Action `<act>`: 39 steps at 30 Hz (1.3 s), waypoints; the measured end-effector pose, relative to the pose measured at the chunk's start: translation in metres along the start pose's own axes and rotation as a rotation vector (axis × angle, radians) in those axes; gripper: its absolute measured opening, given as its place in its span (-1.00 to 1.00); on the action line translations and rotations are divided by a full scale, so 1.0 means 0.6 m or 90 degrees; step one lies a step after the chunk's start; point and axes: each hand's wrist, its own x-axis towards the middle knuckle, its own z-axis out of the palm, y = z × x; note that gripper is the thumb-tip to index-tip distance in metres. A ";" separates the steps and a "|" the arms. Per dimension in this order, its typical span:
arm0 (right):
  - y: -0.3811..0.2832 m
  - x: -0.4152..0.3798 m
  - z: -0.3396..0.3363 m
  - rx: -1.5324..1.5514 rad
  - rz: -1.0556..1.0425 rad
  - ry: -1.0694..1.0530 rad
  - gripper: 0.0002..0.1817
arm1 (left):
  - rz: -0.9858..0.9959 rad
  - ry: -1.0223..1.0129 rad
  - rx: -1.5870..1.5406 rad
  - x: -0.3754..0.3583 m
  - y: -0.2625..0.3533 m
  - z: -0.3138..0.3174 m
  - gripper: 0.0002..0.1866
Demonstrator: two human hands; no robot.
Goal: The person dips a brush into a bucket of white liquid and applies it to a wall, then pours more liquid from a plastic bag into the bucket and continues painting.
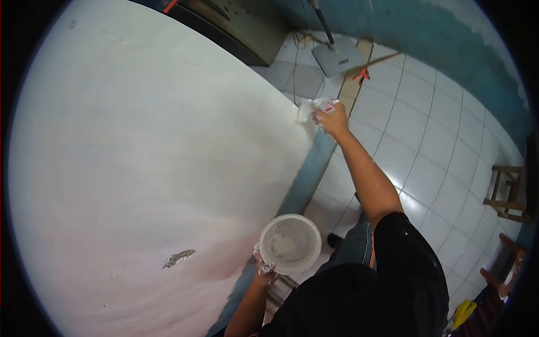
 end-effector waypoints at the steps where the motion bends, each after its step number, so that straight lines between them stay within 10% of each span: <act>1: -0.093 -0.001 -0.008 0.035 -0.066 -0.028 -0.87 | -0.001 -0.011 -0.003 -0.003 0.009 0.014 -0.15; 4: -0.395 -0.028 -0.073 0.346 -0.108 -0.169 -0.84 | -0.008 -0.046 -0.023 -0.017 0.051 0.076 -0.13; 14: -1.011 -0.139 -0.194 0.463 -0.499 -0.220 -0.82 | 0.188 -0.252 -0.029 -0.015 0.115 0.184 -0.04; 18: -0.988 -0.128 -0.179 0.526 -0.529 -0.251 -0.81 | 0.189 -0.282 -0.088 0.008 0.108 0.222 -0.07; 27: -0.457 -0.036 -0.100 0.192 -0.073 -0.323 -0.84 | 0.143 -0.191 -0.136 0.047 0.072 0.224 -0.24; 29: -0.471 -0.055 -0.087 -0.006 0.047 -0.312 -0.91 | 0.139 -0.174 -0.136 0.032 0.082 0.235 -0.20; 31: -0.526 -0.021 -0.071 0.052 -0.263 -0.364 -0.93 | 0.164 -0.149 -0.140 0.043 0.072 0.233 -0.16; 39: -1.078 -0.157 -0.102 0.438 -0.639 -0.340 -0.73 | 0.226 -0.095 -0.188 -0.026 0.087 0.284 -0.03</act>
